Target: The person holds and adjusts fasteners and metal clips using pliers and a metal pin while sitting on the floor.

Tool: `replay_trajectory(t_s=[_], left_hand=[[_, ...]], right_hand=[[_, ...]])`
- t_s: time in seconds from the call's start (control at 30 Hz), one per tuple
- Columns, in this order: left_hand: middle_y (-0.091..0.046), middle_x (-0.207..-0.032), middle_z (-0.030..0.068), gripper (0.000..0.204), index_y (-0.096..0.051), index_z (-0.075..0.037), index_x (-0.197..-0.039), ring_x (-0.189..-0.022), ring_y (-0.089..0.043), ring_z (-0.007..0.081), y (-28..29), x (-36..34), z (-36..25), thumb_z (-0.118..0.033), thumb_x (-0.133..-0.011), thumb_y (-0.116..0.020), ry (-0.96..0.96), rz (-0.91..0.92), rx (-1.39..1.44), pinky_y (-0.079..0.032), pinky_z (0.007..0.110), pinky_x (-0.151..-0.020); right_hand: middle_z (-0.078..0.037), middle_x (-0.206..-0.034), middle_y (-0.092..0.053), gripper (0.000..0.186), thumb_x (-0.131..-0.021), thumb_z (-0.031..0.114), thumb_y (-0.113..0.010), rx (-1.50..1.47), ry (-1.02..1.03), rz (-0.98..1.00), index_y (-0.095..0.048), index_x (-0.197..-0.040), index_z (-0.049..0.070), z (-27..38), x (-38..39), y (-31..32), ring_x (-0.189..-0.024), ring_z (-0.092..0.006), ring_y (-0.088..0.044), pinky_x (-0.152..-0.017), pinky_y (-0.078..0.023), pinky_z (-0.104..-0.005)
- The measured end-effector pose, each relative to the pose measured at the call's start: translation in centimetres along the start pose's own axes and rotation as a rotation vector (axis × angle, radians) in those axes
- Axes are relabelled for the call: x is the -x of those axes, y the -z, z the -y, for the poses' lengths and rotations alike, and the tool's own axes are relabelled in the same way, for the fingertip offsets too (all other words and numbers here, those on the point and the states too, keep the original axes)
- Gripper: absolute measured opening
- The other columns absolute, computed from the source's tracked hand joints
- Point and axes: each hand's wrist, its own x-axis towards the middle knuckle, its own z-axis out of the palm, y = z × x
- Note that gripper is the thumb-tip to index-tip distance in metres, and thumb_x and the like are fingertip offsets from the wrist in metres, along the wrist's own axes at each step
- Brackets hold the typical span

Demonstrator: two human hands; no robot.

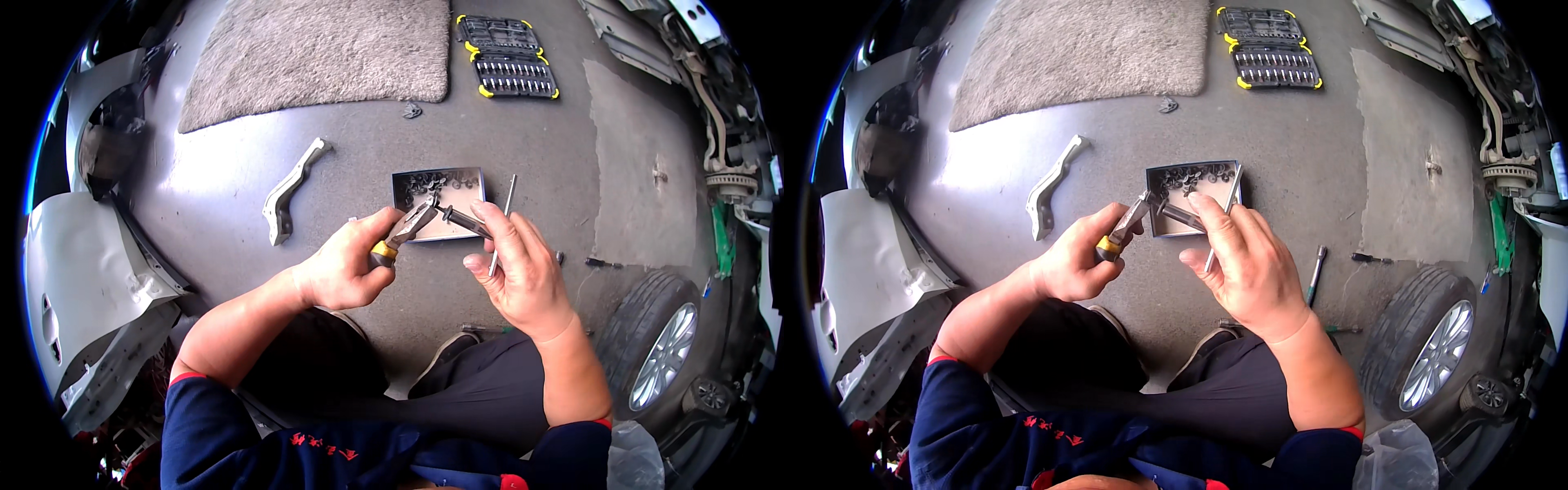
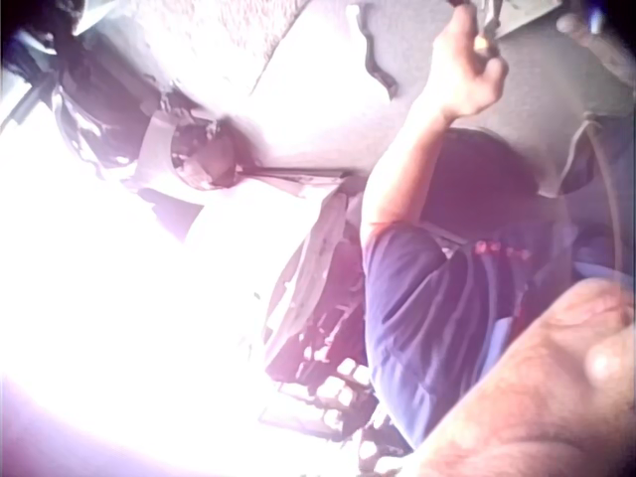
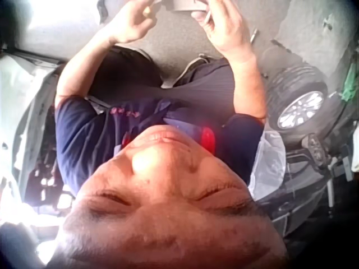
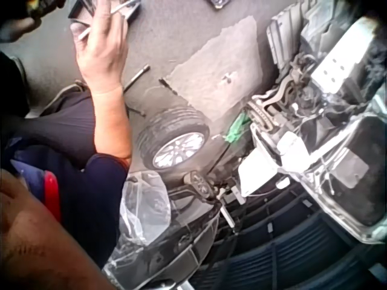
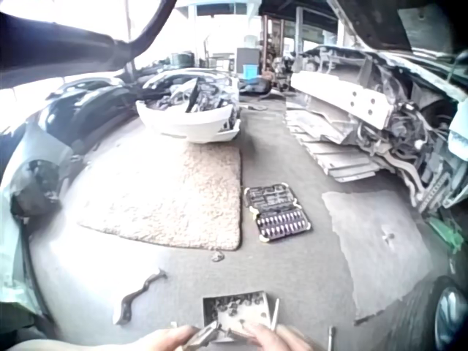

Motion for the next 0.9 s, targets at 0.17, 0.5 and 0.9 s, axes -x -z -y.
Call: replay_trajectory(t_s=[0.17, 0.5, 0.9], left_hand=[[-0.060, -0.097, 0.0173, 0.050, -0.056, 0.002, -0.128, -0.088, -0.059, 0.0303, 0.0, 0.2, 0.0, 0.002, -0.078, -0.059, 0.036, 0.004, 0.022, -0.050, 0.041, -0.084], [-0.059, -0.096, 0.0206, 0.052, -0.055, 0.003, -0.128, -0.092, -0.061, 0.0371, -0.6, 0.7, -0.1, 0.002, -0.076, -0.059, 0.001, 0.038, -0.008, -0.050, 0.044, -0.085], [-0.063, -0.103, 0.0238, 0.059, -0.055, 0.004, -0.126, -0.099, -0.063, 0.0492, 1.1, -0.1, 0.1, 0.002, -0.068, -0.062, -0.339, -0.041, -0.381, -0.054, 0.051, -0.087]], right_hand=[[-0.016, -0.116, -0.064, 0.057, -0.093, 0.022, -0.081, 0.270, 0.014, -0.115, -0.062, -0.145, 0.007, 0.5, -0.4, -0.4, -0.101, -0.0332, -0.061, -0.089, -0.055, -0.0469], [-0.013, -0.095, -0.072, 0.031, -0.105, 0.028, -0.068, 0.026, 0.097, -0.174, -0.070, -0.114, -0.001, -0.9, -0.5, -1.2, -0.093, -0.0307, -0.067, -0.076, -0.057, -0.0397], [-0.008, -0.067, -0.063, 0.054, -0.119, 0.046, -0.031, -1.734, -0.710, 0.366, -0.060, -0.144, 0.008, 0.1, 0.7, -1.2, -0.042, -0.0094, -0.044, -0.042, -0.040, -0.0211]])
